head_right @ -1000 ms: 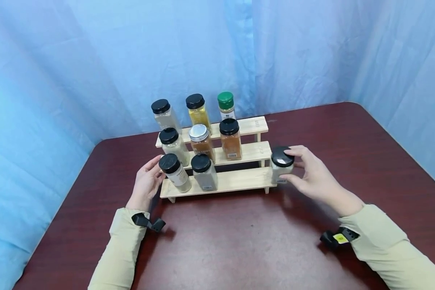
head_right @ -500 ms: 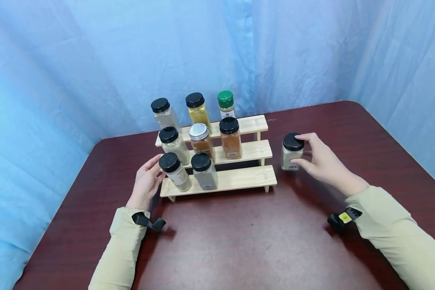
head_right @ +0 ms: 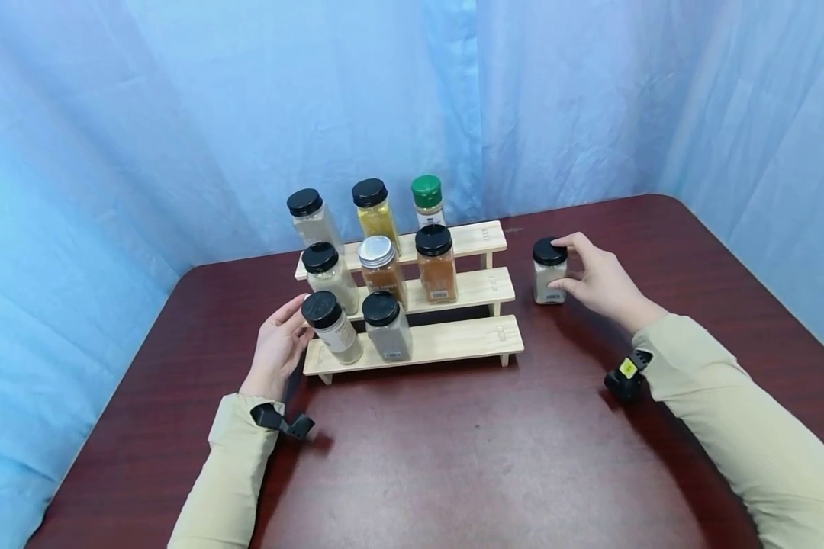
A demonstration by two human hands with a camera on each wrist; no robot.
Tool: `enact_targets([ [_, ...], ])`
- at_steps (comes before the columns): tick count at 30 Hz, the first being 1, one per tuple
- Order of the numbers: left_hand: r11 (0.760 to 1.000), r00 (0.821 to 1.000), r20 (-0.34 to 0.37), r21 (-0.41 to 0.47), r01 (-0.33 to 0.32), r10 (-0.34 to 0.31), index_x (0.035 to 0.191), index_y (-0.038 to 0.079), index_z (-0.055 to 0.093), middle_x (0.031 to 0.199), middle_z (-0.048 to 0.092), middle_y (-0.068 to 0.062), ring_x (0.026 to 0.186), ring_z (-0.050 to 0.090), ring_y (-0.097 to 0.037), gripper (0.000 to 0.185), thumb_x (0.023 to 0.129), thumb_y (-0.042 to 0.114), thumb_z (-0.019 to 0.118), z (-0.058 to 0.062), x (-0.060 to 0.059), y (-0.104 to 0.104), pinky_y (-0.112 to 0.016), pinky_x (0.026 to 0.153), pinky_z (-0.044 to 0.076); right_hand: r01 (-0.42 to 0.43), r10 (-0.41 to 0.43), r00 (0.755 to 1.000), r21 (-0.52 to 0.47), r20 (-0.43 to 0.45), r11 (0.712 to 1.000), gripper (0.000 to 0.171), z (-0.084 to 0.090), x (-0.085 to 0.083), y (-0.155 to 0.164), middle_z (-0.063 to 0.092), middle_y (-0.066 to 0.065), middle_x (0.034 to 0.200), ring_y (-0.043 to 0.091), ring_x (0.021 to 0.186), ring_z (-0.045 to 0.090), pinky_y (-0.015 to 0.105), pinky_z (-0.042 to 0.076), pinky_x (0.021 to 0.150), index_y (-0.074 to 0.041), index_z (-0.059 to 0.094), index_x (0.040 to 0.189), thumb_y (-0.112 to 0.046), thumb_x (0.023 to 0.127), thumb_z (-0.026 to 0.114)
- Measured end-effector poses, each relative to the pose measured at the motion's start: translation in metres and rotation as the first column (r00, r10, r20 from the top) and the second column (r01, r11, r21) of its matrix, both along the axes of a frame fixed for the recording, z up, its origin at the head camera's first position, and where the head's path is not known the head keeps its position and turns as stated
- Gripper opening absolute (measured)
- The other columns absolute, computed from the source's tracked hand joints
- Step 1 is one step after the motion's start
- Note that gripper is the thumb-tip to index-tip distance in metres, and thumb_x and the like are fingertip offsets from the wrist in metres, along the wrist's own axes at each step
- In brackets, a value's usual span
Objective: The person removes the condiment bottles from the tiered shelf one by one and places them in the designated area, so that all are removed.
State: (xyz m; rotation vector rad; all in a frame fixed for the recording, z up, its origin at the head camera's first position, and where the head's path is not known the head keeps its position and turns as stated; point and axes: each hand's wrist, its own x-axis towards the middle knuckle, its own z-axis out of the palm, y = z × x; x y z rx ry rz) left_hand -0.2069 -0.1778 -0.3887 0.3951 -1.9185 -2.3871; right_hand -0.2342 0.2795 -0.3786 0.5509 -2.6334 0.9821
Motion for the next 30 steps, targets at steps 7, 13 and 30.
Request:
enact_targets([
  [7,1.0,1.0,-0.002,0.003,0.003,-0.003,0.14,-0.001,0.042,0.112,0.051,0.001,0.083,0.058,0.001,0.043,0.098,0.007,0.049,0.0,-0.001,0.0,-0.02,0.074,0.046,0.007,-0.004,0.997,-0.041,0.075,0.999,0.062,0.0,-0.013,0.002,0.053,0.029,0.122,0.045,0.113,0.053,0.011,0.049,0.079,0.0,0.038,0.132,0.008,0.08,0.07],
  [13,1.0,1.0,0.001,0.001,0.005,-0.005,0.141,0.0,0.042,0.115,0.051,-0.001,0.086,0.058,0.001,0.044,0.098,0.007,0.049,-0.001,-0.001,-0.001,-0.021,0.077,0.047,0.01,-0.006,0.996,-0.036,0.092,0.999,0.061,0.0,-0.019,0.002,0.052,0.029,0.124,0.045,0.116,0.052,0.037,0.05,0.085,-0.002,0.036,0.133,0.007,0.081,0.069],
  [30,1.0,1.0,-0.001,0.002,0.001,-0.001,0.14,0.0,0.043,0.124,0.051,-0.006,0.085,0.059,0.002,0.043,0.098,0.007,0.05,-0.002,0.0,-0.001,-0.019,0.075,0.048,0.063,-0.06,0.993,-0.027,0.105,0.998,0.064,0.001,-0.029,0.003,0.052,0.027,0.12,0.043,0.108,0.056,0.04,0.052,0.08,-0.004,0.035,0.136,0.001,0.083,0.07],
])
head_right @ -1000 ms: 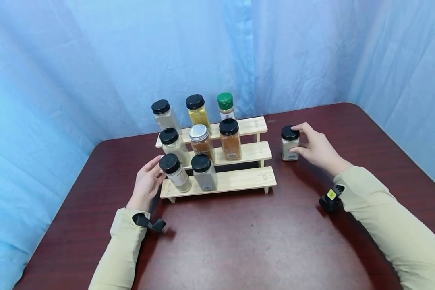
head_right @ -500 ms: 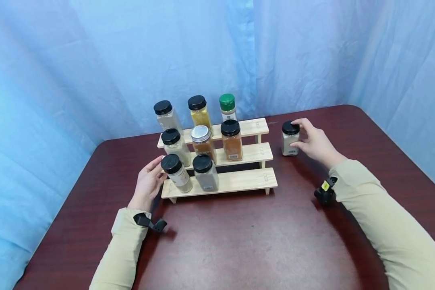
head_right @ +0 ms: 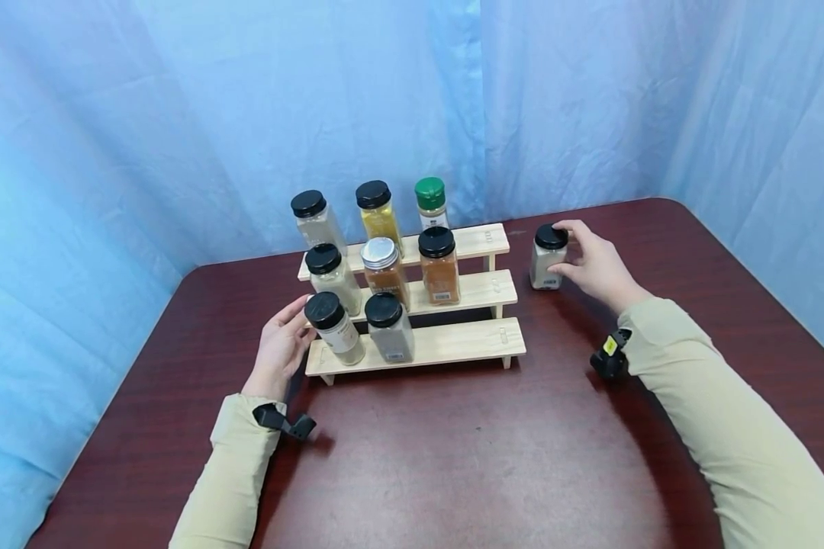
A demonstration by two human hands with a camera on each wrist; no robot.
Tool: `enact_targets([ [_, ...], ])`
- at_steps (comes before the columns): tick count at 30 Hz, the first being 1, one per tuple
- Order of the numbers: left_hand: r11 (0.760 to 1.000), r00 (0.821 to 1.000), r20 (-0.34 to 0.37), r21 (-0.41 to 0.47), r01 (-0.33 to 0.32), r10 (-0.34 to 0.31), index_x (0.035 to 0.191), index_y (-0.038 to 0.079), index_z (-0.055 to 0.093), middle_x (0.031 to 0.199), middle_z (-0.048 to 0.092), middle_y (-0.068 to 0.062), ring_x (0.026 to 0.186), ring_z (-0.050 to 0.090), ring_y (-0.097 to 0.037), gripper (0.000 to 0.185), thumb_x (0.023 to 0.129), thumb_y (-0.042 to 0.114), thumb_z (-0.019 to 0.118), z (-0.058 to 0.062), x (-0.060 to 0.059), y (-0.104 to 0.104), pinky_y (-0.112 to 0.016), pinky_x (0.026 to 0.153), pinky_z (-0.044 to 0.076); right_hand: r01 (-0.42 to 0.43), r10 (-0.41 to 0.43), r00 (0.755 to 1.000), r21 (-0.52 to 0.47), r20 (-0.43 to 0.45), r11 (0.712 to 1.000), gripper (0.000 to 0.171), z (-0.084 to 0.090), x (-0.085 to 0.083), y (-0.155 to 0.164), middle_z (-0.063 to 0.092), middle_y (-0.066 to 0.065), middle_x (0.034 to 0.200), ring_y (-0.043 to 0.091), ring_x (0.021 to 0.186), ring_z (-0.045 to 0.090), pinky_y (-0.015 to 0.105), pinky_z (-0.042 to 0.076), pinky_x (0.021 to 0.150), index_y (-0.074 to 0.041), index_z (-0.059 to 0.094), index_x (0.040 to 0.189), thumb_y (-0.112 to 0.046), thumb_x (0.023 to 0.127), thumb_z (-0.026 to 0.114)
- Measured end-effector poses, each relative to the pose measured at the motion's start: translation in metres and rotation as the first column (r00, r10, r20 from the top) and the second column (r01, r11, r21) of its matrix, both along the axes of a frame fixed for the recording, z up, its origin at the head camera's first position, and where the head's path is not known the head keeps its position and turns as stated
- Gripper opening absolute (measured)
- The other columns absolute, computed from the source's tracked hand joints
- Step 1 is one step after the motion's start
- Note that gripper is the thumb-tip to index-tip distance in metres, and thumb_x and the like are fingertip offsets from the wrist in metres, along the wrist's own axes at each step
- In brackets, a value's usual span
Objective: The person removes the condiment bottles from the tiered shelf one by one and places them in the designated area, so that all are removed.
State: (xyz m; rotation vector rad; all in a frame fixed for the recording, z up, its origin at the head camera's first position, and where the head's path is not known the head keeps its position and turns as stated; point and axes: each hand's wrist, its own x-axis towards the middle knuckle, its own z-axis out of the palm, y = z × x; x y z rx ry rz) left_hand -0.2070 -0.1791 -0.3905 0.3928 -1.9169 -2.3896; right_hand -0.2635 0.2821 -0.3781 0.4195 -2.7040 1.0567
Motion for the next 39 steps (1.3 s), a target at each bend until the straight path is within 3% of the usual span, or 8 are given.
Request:
enact_targets([
  [5,1.0,1.0,0.001,-0.005,-0.003,0.003,0.14,-0.001,0.043,0.111,0.054,-0.001,0.085,0.059,0.001,0.043,0.098,0.007,0.05,0.0,0.001,0.0,-0.02,0.074,0.048,0.003,-0.003,1.0,0.008,0.017,1.0,0.066,0.0,-0.002,-0.001,0.05,0.028,0.122,0.046,0.111,0.054,0.049,0.049,0.084,-0.004,0.034,0.138,-0.002,0.083,0.07],
  [16,1.0,1.0,-0.004,-0.016,0.001,-0.001,0.14,-0.001,0.043,0.116,0.053,-0.004,0.086,0.059,0.001,0.043,0.098,0.007,0.05,-0.001,0.001,0.001,-0.02,0.076,0.048,-0.016,0.017,1.0,0.024,-0.022,1.0,0.066,0.0,-0.005,0.0,0.049,0.029,0.125,0.046,0.112,0.052,0.056,0.046,0.087,0.002,0.036,0.136,0.004,0.08,0.071],
  [23,1.0,1.0,-0.011,-0.002,0.007,-0.007,0.141,-0.001,0.042,0.136,0.046,-0.013,0.084,0.059,0.002,0.043,0.098,0.006,0.049,0.0,0.001,0.0,-0.019,0.074,0.047,-0.026,0.033,0.997,0.097,-0.07,0.995,0.064,0.006,-0.008,-0.001,0.046,0.029,0.122,0.046,0.111,0.048,0.059,0.043,0.089,0.007,0.041,0.13,0.001,0.077,0.076],
  [28,1.0,1.0,-0.002,-0.009,0.004,-0.004,0.141,-0.001,0.041,0.139,0.044,-0.016,0.084,0.059,0.002,0.044,0.098,0.007,0.049,0.001,0.001,0.0,-0.018,0.074,0.047,-0.004,0.019,0.994,0.137,-0.108,0.991,0.066,0.013,-0.004,-0.004,0.045,0.029,0.121,0.043,0.113,0.041,0.057,0.037,0.093,0.008,0.042,0.128,-0.004,0.075,0.079],
  [32,1.0,1.0,0.002,-0.007,-0.001,0.001,0.141,-0.001,0.042,0.135,0.046,-0.014,0.084,0.059,0.002,0.044,0.098,0.007,0.049,0.0,0.001,0.0,-0.019,0.074,0.047,0.014,-0.001,0.994,0.118,-0.11,0.993,0.064,0.019,0.001,-0.006,0.044,0.028,0.124,0.043,0.119,0.036,0.058,0.03,0.098,0.007,0.043,0.129,-0.007,0.077,0.078],
  [39,1.0,1.0,-0.001,-0.002,-0.006,0.006,0.14,-0.001,0.043,0.128,0.051,-0.009,0.084,0.059,0.002,0.043,0.098,0.006,0.05,0.0,0.001,0.0,-0.019,0.074,0.048,0.037,-0.035,0.993,0.016,-0.113,0.999,0.06,0.03,0.015,-0.008,0.042,0.028,0.127,0.043,0.12,0.036,0.06,0.035,0.096,0.007,0.044,0.129,-0.007,0.08,0.075],
])
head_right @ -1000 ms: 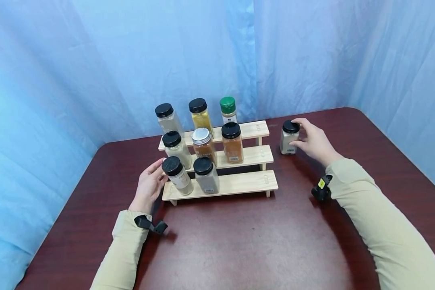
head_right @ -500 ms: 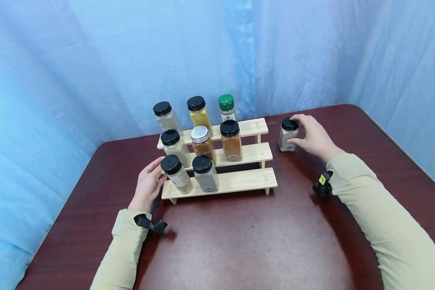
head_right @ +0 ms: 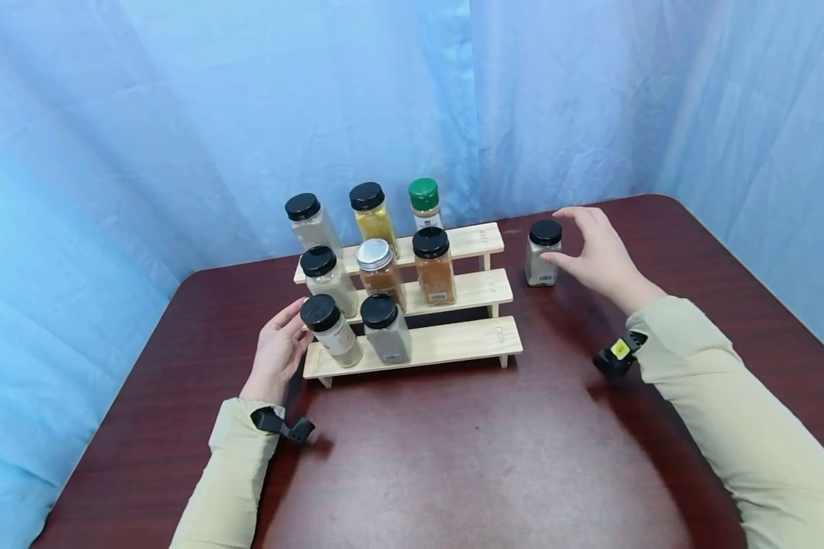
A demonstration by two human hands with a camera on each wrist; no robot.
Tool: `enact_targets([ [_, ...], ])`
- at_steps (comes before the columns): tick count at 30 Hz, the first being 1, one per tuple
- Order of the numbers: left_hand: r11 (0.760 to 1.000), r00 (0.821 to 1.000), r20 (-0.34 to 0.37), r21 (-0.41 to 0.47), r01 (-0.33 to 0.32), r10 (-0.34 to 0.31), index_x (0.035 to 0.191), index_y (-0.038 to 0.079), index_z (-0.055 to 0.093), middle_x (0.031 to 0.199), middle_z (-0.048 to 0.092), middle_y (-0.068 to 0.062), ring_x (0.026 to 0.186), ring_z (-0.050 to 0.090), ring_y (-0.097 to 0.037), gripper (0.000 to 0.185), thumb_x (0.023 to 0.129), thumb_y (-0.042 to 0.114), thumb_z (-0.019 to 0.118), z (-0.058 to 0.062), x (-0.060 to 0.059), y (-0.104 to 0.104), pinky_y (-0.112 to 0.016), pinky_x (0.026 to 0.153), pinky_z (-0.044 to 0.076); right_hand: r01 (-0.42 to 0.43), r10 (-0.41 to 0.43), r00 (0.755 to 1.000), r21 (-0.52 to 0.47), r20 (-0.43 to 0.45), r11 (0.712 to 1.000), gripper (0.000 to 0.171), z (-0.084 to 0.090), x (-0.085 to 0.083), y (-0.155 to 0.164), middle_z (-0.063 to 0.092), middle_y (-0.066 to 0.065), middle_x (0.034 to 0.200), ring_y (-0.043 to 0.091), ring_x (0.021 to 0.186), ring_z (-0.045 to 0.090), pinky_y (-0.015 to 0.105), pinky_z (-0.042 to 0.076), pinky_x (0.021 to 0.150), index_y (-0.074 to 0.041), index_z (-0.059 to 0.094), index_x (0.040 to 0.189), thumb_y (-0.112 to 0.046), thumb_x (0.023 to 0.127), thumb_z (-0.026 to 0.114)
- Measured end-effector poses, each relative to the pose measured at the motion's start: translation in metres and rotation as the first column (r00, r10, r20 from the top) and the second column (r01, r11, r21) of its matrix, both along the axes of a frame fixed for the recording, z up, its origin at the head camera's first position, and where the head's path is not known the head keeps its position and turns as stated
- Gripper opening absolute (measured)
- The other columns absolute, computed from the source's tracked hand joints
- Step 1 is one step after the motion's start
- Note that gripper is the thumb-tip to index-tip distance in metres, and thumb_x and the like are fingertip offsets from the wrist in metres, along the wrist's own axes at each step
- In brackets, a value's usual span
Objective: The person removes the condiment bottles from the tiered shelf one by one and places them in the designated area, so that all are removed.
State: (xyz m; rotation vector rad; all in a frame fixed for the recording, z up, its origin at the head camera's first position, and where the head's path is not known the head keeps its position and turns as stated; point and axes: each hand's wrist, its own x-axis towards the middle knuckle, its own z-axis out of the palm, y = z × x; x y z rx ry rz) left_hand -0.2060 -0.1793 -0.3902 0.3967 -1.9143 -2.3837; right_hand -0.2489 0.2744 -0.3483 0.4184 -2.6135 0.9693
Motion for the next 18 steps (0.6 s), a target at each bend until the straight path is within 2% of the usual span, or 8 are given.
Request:
enact_targets([
  [5,1.0,1.0,-0.007,0.003,-0.012,0.012,0.139,-0.001,0.044,0.119,0.055,-0.004,0.083,0.059,0.002,0.043,0.098,0.005,0.05,0.0,0.0,-0.001,-0.019,0.072,0.048,0.0,0.001,1.0,-0.091,0.012,0.996,0.056,0.006,0.013,-0.006,0.041,0.026,0.128,0.043,0.12,0.04,0.061,0.036,0.098,0.008,0.044,0.127,-0.004,0.081,0.073],
  [10,1.0,1.0,0.0,0.004,-0.005,0.005,0.14,-0.001,0.043,0.122,0.053,-0.005,0.083,0.059,0.002,0.043,0.098,0.005,0.049,0.0,0.0,0.0,-0.019,0.072,0.047,0.005,-0.003,1.0,-0.144,0.012,0.99,0.055,0.008,0.025,-0.013,0.044,0.019,0.125,0.035,0.114,0.048,0.056,0.04,0.096,0.004,0.045,0.128,-0.005,0.082,0.072],
  [14,1.0,1.0,0.002,-0.002,-0.001,0.001,0.14,-0.001,0.042,0.128,0.051,-0.01,0.083,0.059,0.002,0.044,0.098,0.005,0.049,-0.001,0.0,0.0,-0.018,0.073,0.048,-0.006,0.005,1.0,-0.174,-0.007,0.985,0.053,0.009,0.035,-0.018,0.047,0.014,0.124,0.01,0.109,0.051,0.028,0.047,0.096,0.001,0.046,0.128,-0.006,0.082,0.073],
  [16,1.0,1.0,-0.001,0.001,0.0,0.0,0.14,-0.001,0.042,0.129,0.05,-0.01,0.083,0.059,0.002,0.043,0.098,0.005,0.049,-0.001,0.0,0.0,-0.018,0.073,0.048,-0.023,0.019,1.0,-0.193,-0.023,0.981,0.052,0.009,0.039,-0.021,0.048,0.013,0.123,-0.001,0.105,0.049,0.013,0.045,0.09,0.0,0.047,0.127,-0.004,0.082,0.072],
  [18,1.0,1.0,-0.004,0.001,0.005,-0.005,0.14,-0.001,0.042,0.129,0.049,-0.009,0.082,0.059,0.002,0.043,0.098,0.005,0.049,-0.001,-0.001,0.0,-0.018,0.071,0.047,-0.052,0.044,0.998,-0.217,-0.042,0.975,0.051,0.01,0.043,-0.023,0.048,0.014,0.122,-0.006,0.103,0.049,0.005,0.041,0.085,0.001,0.047,0.126,-0.001,0.081,0.072],
])
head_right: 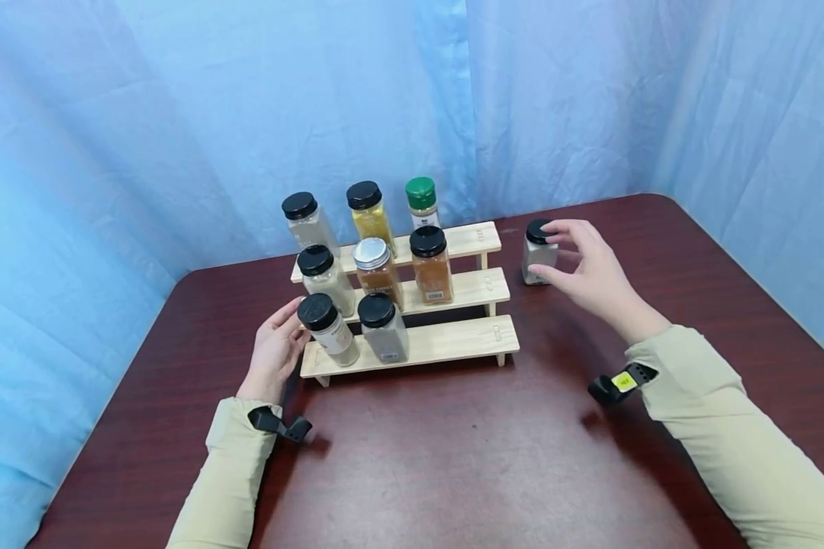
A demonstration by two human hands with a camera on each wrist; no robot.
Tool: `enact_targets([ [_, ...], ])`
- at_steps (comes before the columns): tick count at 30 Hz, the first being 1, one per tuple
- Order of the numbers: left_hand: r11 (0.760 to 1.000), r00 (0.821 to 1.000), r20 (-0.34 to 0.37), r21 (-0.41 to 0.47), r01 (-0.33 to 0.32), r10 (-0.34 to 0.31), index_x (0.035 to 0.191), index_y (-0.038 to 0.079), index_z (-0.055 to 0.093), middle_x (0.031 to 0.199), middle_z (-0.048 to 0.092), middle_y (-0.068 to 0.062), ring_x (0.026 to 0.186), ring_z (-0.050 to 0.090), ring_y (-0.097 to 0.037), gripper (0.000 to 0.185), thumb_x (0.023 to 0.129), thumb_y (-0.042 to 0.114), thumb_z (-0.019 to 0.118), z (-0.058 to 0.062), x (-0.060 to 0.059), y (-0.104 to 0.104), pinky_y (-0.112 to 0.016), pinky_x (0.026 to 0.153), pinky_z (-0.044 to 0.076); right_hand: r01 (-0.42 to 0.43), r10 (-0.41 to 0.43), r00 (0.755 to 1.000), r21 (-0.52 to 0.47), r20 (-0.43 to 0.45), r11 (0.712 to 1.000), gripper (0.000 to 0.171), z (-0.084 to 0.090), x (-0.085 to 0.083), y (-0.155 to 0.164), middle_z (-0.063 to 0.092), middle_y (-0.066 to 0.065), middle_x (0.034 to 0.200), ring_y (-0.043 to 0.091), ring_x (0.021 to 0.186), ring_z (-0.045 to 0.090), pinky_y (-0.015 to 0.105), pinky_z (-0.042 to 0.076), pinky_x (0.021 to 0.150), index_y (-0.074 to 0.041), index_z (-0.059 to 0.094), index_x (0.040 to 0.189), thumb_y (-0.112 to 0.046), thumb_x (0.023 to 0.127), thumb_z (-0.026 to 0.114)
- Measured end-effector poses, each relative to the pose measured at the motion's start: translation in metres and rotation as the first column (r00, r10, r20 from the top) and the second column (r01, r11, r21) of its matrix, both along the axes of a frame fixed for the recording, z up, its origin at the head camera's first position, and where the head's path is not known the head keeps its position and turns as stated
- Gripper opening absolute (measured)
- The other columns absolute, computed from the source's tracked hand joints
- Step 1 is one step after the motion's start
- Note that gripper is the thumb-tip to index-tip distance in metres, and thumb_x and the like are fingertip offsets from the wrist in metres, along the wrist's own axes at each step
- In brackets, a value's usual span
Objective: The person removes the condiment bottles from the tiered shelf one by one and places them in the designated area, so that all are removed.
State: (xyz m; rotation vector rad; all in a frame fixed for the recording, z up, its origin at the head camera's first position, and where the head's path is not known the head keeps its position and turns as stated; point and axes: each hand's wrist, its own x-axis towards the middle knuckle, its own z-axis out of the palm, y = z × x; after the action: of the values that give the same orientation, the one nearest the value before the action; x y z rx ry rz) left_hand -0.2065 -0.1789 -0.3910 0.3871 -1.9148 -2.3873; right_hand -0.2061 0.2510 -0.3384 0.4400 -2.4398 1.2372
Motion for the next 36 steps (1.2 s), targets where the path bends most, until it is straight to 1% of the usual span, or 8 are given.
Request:
enact_targets([
  [3,1.0,1.0,-0.004,0.009,0.005,-0.005,0.141,-0.001,0.042,0.129,0.048,-0.009,0.081,0.059,0.003,0.043,0.098,0.006,0.048,0.0,0.0,0.0,-0.017,0.07,0.047,-0.035,0.034,0.999,-0.038,-0.021,0.999,0.051,0.001,0.004,-0.006,0.051,0.007,0.12,-0.005,0.103,0.051,0.005,0.041,0.085,0.001,0.048,0.124,0.004,0.079,0.072],
  [8,1.0,1.0,-0.003,0.022,0.003,-0.003,0.141,-0.001,0.042,0.129,0.048,-0.008,0.081,0.059,0.003,0.044,0.098,0.005,0.048,0.0,0.001,0.0,-0.017,0.069,0.047,-0.1,0.097,0.994,-0.078,-0.045,0.992,0.052,0.002,0.012,-0.018,0.051,-0.013,0.114,-0.007,0.101,0.053,0.005,0.042,0.086,0.0,0.049,0.122,0.009,0.077,0.072],
  [13,1.0,1.0,0.002,0.021,0.005,-0.005,0.141,-0.001,0.041,0.124,0.05,-0.005,0.081,0.059,0.003,0.044,0.098,0.005,0.049,0.0,0.001,0.001,-0.018,0.071,0.047,-0.168,0.164,0.985,-0.097,-0.05,0.981,0.053,0.004,0.02,-0.027,0.051,-0.016,0.114,-0.007,0.101,0.053,0.005,0.042,0.084,0.006,0.047,0.124,0.013,0.076,0.07],
  [20,0.999,1.0,0.003,0.039,0.001,-0.001,0.14,-0.001,0.042,0.104,0.055,0.006,0.078,0.059,0.001,0.044,0.097,0.006,0.05,0.001,0.0,0.0,-0.018,0.068,0.047,-0.216,0.214,0.976,-0.057,-0.046,0.975,0.052,0.01,0.029,-0.04,0.047,-0.024,0.117,-0.01,0.103,0.053,0.007,0.043,0.086,0.003,0.047,0.126,0.01,0.079,0.069],
  [22,0.999,1.0,0.002,0.039,0.002,-0.002,0.14,-0.001,0.043,0.101,0.056,0.008,0.079,0.059,0.001,0.044,0.097,0.006,0.05,0.002,0.0,0.0,-0.018,0.068,0.047,-0.236,0.234,0.971,-0.047,-0.057,0.971,0.052,0.011,0.031,-0.044,0.048,-0.022,0.118,-0.009,0.104,0.053,0.008,0.043,0.088,0.003,0.047,0.126,0.009,0.079,0.069],
  [27,0.999,1.0,0.006,0.034,-0.002,0.002,0.14,-0.001,0.043,0.096,0.056,0.01,0.078,0.059,0.002,0.044,0.098,0.006,0.05,0.002,0.0,0.0,-0.017,0.068,0.047,-0.302,0.299,0.952,-0.052,-0.065,0.952,0.051,0.013,0.036,-0.06,0.051,-0.001,0.121,-0.002,0.108,0.052,0.011,0.043,0.092,0.004,0.048,0.124,0.01,0.078,0.07],
  [32,0.999,1.0,0.003,0.043,-0.005,0.005,0.141,-0.002,0.041,0.095,0.057,0.01,0.076,0.058,0.001,0.044,0.097,0.005,0.049,0.001,0.0,0.0,-0.017,0.067,0.046,-0.364,0.358,0.931,-0.098,-0.075,0.926,0.053,0.013,0.037,-0.075,0.051,0.001,0.118,0.005,0.108,0.053,0.013,0.044,0.093,0.006,0.049,0.121,0.015,0.074,0.071],
  [36,0.999,1.0,0.003,0.047,-0.003,0.003,0.14,-0.002,0.042,0.096,0.056,0.008,0.077,0.058,0.001,0.044,0.097,0.005,0.05,0.001,-0.001,0.0,-0.018,0.067,0.046,-0.391,0.387,0.92,-0.115,-0.058,0.913,0.053,0.012,0.038,-0.086,0.052,0.014,0.12,0.008,0.108,0.053,0.015,0.045,0.094,0.005,0.049,0.122,0.014,0.074,0.071],
])
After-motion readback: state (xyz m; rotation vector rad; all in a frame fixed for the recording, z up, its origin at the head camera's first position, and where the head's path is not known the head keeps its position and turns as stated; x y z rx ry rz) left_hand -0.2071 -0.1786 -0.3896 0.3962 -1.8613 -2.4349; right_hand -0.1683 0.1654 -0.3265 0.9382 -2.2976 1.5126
